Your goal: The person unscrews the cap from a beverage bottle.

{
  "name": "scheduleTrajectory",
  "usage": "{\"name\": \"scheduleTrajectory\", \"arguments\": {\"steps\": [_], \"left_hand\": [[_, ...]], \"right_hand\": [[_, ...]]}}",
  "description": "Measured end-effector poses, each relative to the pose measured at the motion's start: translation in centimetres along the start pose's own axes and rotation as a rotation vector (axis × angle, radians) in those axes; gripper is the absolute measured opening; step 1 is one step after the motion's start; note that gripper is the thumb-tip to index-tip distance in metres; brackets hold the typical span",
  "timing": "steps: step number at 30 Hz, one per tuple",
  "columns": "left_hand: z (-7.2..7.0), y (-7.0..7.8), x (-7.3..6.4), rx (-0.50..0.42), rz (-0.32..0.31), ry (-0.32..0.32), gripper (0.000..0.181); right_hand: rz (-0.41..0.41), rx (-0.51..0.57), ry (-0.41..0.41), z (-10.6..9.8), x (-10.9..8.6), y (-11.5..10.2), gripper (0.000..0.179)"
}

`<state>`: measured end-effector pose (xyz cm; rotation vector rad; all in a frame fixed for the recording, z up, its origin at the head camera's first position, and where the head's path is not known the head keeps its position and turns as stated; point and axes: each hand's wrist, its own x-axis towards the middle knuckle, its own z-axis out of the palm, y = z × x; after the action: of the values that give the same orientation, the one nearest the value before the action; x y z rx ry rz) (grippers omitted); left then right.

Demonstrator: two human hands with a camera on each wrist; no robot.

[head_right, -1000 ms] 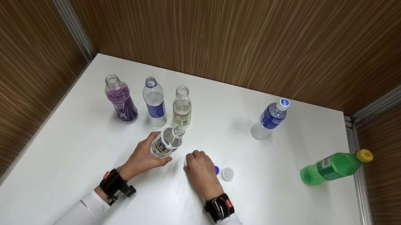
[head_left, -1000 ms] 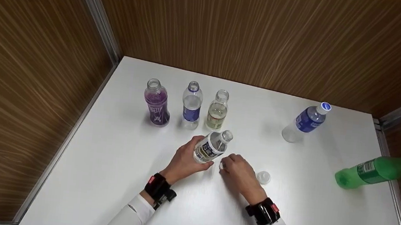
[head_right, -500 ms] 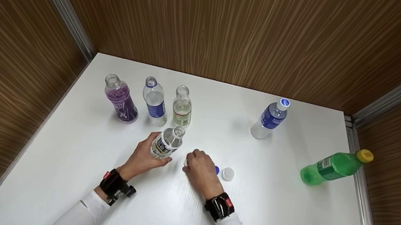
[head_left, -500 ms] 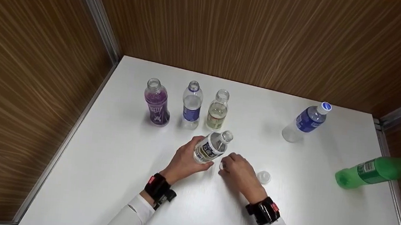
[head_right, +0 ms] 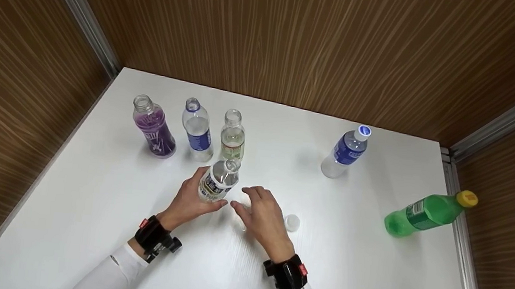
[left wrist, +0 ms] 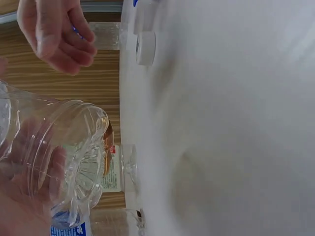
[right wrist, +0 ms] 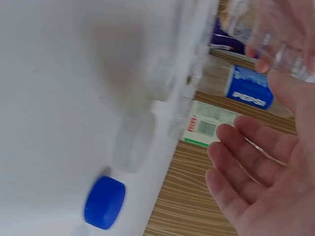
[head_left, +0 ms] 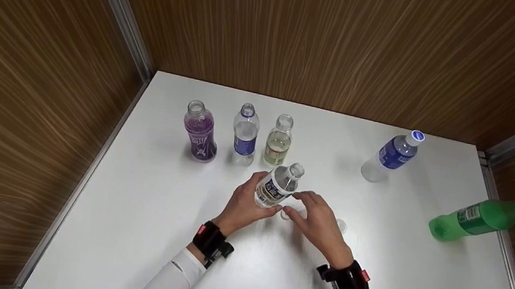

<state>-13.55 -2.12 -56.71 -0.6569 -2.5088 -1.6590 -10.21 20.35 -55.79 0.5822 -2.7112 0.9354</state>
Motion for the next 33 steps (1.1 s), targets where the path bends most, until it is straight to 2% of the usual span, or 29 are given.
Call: {"name": "scheduleTrajectory", "arguments": {"steps": [4, 8, 12, 18, 27, 33], "left_hand": [[0.8, 0.4, 0.3, -0.078, -0.016, 0.009, 0.082], [1.2, 0.6, 0.5, -0.162, -0.063, 0.035, 0.085], [1.5, 0.7, 0.6, -0.193, -0.089, 0.066, 0.086], [1.6, 0.8, 0.7, -0.212, -0.076, 0.074, 0.084], [1.6, 0.2, 0.5, -0.198, -0.074, 0.056, 0.083], [2.1, 0.1, 0.5, -0.19, -0.071, 0.031, 0.081]], "right_hand": [[0.021, 0.179, 0.006, -0.9, -0.2, -0.6, 0.038], [0.027, 0.273, -0.002, -1.0, -0.4, -0.8, 0.043], [0.045, 0.311, -0.014, -0.6, -0.6, -0.8, 0.047], [0.043, 0.333, -0.024, -0.5, -0.8, -0.7, 0.048], [0.068, 0.319, 0.014, -2.2, -0.9, -0.3, 0.051], [0.101, 0.419, 0.055, -3.2, -0.4, -1.2, 0.055]]}}
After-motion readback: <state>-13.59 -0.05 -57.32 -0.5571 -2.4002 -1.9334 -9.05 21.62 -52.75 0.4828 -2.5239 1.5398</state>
